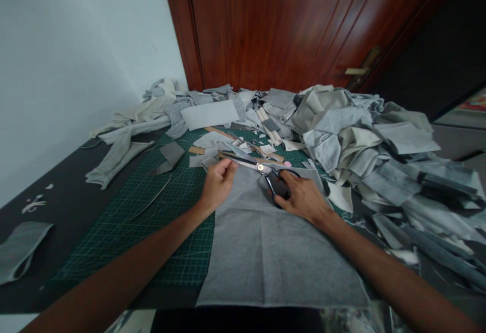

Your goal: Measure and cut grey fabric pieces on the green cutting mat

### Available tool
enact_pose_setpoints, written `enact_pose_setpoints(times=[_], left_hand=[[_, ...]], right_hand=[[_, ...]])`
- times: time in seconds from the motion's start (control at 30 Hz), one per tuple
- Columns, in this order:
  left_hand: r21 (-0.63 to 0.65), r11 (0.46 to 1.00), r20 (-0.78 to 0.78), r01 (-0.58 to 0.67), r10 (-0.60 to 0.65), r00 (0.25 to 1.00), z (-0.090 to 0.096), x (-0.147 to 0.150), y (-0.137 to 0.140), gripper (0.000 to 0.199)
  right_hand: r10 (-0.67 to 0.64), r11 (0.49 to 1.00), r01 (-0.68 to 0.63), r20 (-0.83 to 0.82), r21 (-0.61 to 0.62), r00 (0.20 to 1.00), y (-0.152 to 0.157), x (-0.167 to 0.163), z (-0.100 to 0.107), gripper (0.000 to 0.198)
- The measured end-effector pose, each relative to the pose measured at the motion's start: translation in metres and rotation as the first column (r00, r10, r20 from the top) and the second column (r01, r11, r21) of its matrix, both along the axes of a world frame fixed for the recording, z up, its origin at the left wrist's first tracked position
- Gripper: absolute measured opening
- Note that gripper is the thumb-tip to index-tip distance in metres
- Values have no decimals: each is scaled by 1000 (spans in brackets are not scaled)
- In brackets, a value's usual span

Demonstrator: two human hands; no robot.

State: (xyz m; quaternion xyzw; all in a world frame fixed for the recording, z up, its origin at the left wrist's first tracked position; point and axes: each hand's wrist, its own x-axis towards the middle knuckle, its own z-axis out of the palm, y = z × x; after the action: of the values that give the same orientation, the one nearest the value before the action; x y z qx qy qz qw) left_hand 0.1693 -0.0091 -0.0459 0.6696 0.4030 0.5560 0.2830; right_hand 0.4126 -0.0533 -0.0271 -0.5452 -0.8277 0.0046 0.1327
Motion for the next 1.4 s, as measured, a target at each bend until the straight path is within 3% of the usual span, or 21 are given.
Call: enact_pose_setpoints(times=[0.77,0.97,1.13,1.27,1.4], left_hand=[[40,999,-36,-35,37,999,3,1,0,39],[-35,999,68,-11,14,998,5,2,0,37],[-118,993,254,9,22,967,-1,4,7,15],[-84,996,285,-29,52,957,-3,6,9,16],[-37,999,267,23,-12,964,4,8,5,17]], right_hand=[[46,997,-43,46,-65,998,2,4,-1,26],[43,997,-42,18,-59,999,1,2,-5,23],[31,999,-32,-44,-34,999,-4,-2,-4,25],[16,1000,-17,-51,-20,999,-7,-5,-4,32],[-13,1000,13,-68,-3,998,-8,-7,-5,32]])
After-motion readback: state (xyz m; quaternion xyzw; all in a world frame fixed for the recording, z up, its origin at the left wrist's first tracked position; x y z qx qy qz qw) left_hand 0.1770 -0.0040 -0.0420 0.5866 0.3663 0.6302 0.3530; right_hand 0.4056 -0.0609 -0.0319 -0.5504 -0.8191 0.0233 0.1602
